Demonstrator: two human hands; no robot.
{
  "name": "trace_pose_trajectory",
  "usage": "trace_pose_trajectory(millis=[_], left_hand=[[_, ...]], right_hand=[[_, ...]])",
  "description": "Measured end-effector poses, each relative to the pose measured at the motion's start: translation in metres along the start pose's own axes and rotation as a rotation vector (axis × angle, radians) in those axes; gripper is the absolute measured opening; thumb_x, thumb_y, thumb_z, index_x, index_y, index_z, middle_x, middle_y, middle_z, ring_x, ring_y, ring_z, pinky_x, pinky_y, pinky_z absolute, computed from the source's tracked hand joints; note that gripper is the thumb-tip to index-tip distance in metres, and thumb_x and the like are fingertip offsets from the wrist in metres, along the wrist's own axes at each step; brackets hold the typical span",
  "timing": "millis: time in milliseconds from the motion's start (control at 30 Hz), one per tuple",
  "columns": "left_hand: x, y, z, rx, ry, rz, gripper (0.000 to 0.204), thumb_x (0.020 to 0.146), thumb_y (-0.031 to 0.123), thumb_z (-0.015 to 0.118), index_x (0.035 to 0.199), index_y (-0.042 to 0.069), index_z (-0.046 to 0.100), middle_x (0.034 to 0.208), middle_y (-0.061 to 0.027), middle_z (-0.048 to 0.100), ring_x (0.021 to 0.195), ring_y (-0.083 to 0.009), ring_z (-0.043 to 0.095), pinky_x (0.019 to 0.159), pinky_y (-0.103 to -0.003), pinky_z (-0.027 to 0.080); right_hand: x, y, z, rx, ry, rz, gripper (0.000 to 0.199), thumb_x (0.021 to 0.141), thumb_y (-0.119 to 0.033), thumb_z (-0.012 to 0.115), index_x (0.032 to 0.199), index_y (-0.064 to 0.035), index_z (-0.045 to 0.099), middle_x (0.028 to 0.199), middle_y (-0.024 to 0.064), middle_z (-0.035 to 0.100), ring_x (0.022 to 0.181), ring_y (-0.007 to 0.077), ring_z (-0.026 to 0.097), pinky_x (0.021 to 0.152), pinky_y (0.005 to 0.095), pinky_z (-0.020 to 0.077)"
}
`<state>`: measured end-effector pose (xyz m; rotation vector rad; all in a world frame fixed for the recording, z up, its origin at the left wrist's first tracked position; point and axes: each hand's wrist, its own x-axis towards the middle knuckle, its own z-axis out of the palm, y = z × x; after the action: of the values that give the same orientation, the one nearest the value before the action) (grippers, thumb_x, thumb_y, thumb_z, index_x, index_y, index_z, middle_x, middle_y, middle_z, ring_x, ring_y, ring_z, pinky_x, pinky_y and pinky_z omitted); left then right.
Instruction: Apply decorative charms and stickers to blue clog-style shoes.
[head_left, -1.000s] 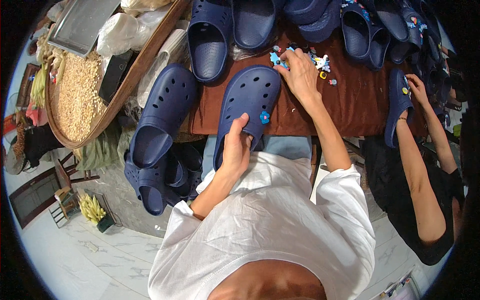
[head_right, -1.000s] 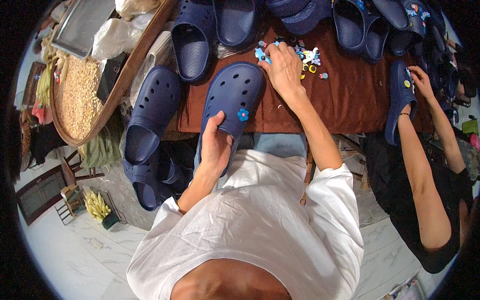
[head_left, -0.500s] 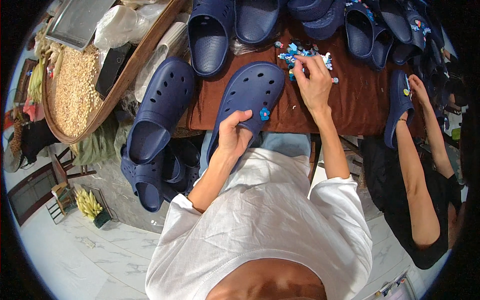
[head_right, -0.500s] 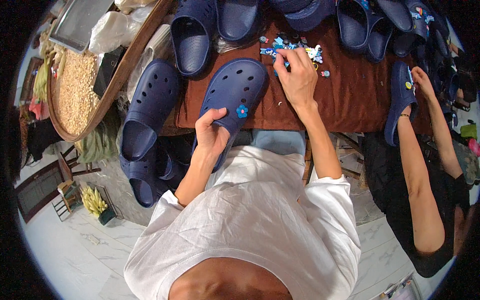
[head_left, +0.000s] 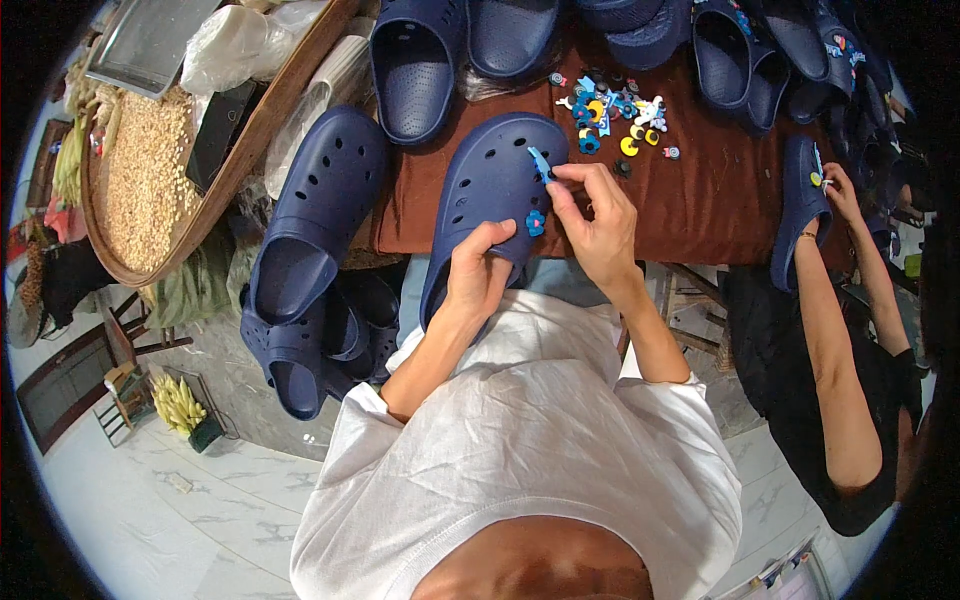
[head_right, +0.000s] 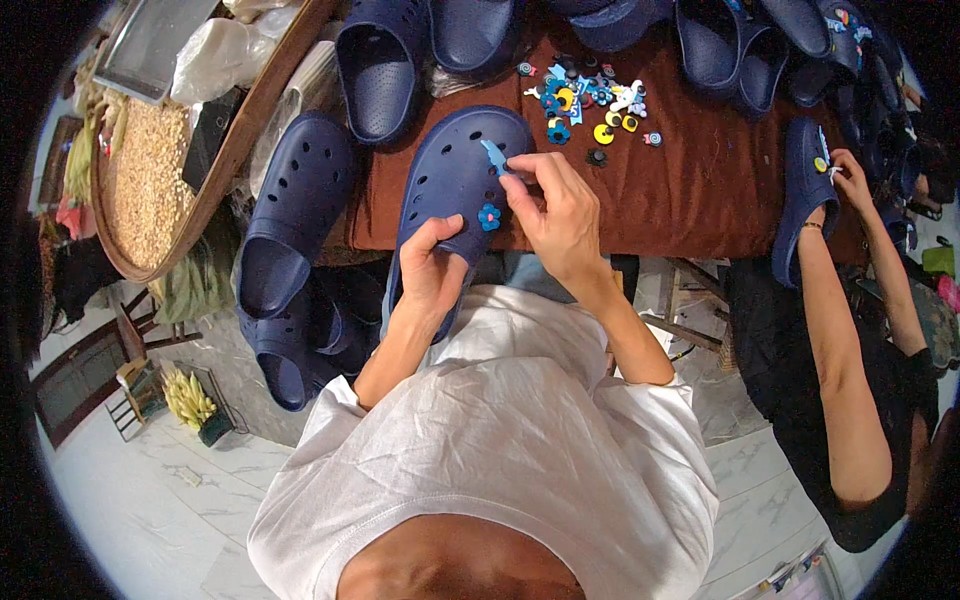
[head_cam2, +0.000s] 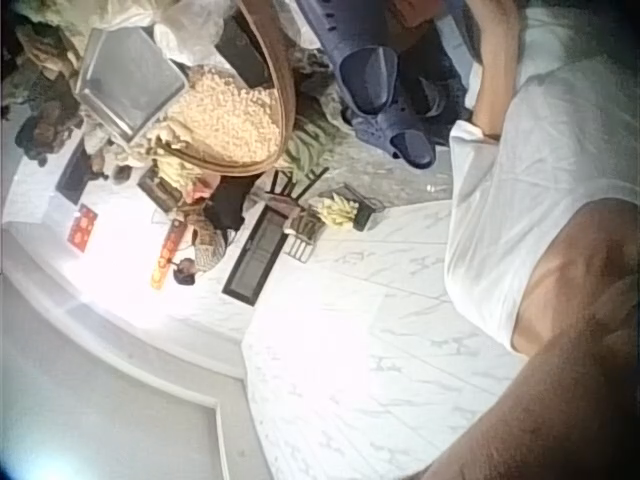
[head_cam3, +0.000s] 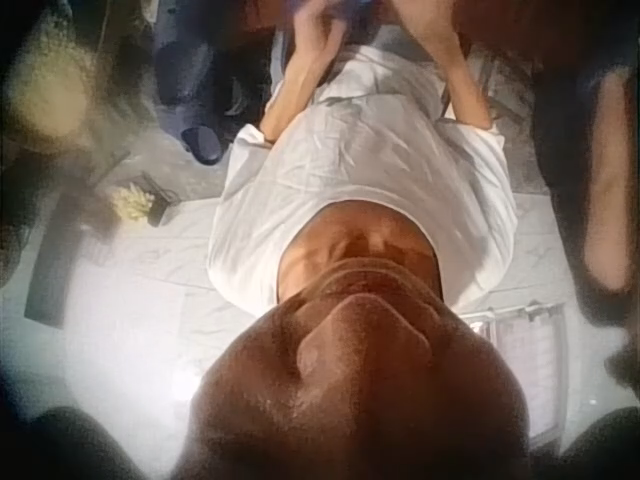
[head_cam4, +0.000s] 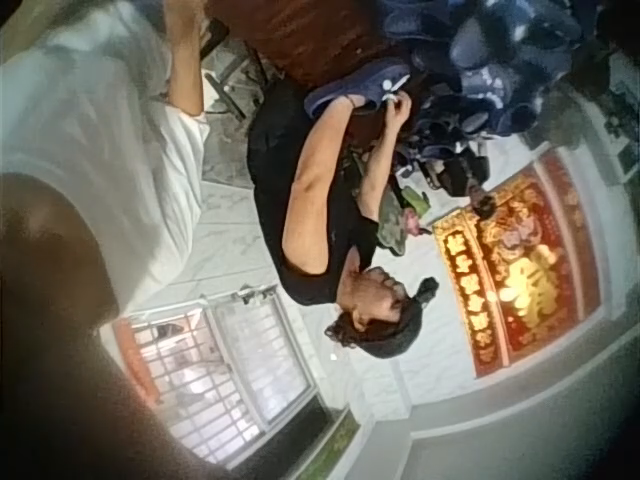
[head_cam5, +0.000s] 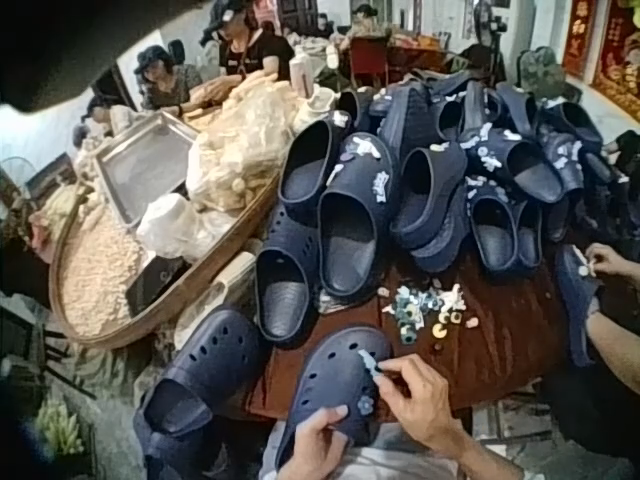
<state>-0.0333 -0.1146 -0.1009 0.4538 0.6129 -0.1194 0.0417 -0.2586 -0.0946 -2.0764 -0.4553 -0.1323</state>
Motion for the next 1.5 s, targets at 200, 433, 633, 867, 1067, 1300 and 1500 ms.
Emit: trace_pose_trajectory(millis=[200,433,633,867,1067,1300,1500], left_hand=[[-0.008,-0.009,-0.001,0.106,0.021,0.03,0.016,0.082,0.009,0.063,0.095,0.0,0.065,0.093,-0.0058,0.065,0.087,-0.0142,0.06,0.082,-0.028,0.046],[-0.011,-0.013,-0.002,0.17,0.009,0.029,0.018,0.081,0.009,0.066,0.097,0.002,0.064,0.094,-0.0037,0.064,0.085,-0.0119,0.059,0.079,-0.026,0.045],[-0.011,-0.018,-0.002,0.25,0.042,0.056,0.02,0.081,0.009,0.066,0.099,0.002,0.062,0.094,-0.0025,0.062,0.084,-0.0117,0.057,0.076,-0.027,0.044],[-0.014,-0.013,0.002,0.251,0.042,0.061,0.018,0.081,0.009,0.066,0.097,0.004,0.061,0.094,-0.0013,0.06,0.084,-0.0104,0.055,0.077,-0.026,0.043],[-0.012,-0.021,-0.007,0.245,0.041,0.094,0.012,0.081,0.008,0.064,0.092,0.003,0.064,0.093,-0.0041,0.063,0.086,-0.0147,0.06,0.081,-0.031,0.047],[-0.017,-0.019,-0.002,0.223,0.01,0.086,0.024,0.08,0.005,0.065,0.103,0.003,0.058,0.098,-0.0033,0.059,0.088,-0.0119,0.055,0.08,-0.027,0.043],[-0.019,-0.022,0.001,0.267,0.03,0.136,0.021,0.078,0.002,0.063,0.099,0.0,0.059,0.095,-0.006,0.061,0.085,-0.0167,0.059,0.081,-0.031,0.047]], right_hand=[[0.002,0.008,-0.003,0.321,-0.124,0.338,0.014,0.086,-0.013,0.069,0.092,-0.0022,0.062,0.081,0.0043,0.067,0.07,0.0097,0.062,0.062,0.024,0.0507],[0.001,0.007,-0.005,0.404,-0.155,0.411,0.014,0.087,-0.013,0.069,0.091,-0.0019,0.063,0.081,0.004,0.067,0.071,0.0074,0.062,0.063,0.0215,0.0505],[0.0,-0.007,-0.004,0.242,-0.083,0.265,0.017,0.086,-0.014,0.07,0.092,-0.0001,0.063,0.08,0.0073,0.067,0.07,0.0108,0.063,0.064,0.0244,0.0523],[0.002,0.0,-0.006,0.35,-0.133,0.395,0.017,0.088,-0.014,0.068,0.093,0.0009,0.062,0.082,0.0062,0.066,0.072,0.0082,0.063,0.065,0.0227,0.0525],[0.003,0.013,-0.006,0.758,-0.271,0.551,0.018,0.091,-0.015,0.065,0.098,-0.0002,0.059,0.084,0.0025,0.063,0.073,0.0061,0.062,0.061,0.0214,0.0532],[-0.005,0.023,0.001,0.816,-0.258,0.634,0.019,0.092,-0.021,0.065,0.098,-0.0055,0.057,0.079,-0.0017,0.06,0.069,0.0031,0.056,0.057,0.0178,0.0459],[-0.01,0.018,0.006,0.824,-0.229,0.609,0.016,0.092,-0.021,0.065,0.094,-0.0077,0.056,0.077,-0.0042,0.059,0.066,0.0004,0.051,0.055,0.0152,0.0374]])
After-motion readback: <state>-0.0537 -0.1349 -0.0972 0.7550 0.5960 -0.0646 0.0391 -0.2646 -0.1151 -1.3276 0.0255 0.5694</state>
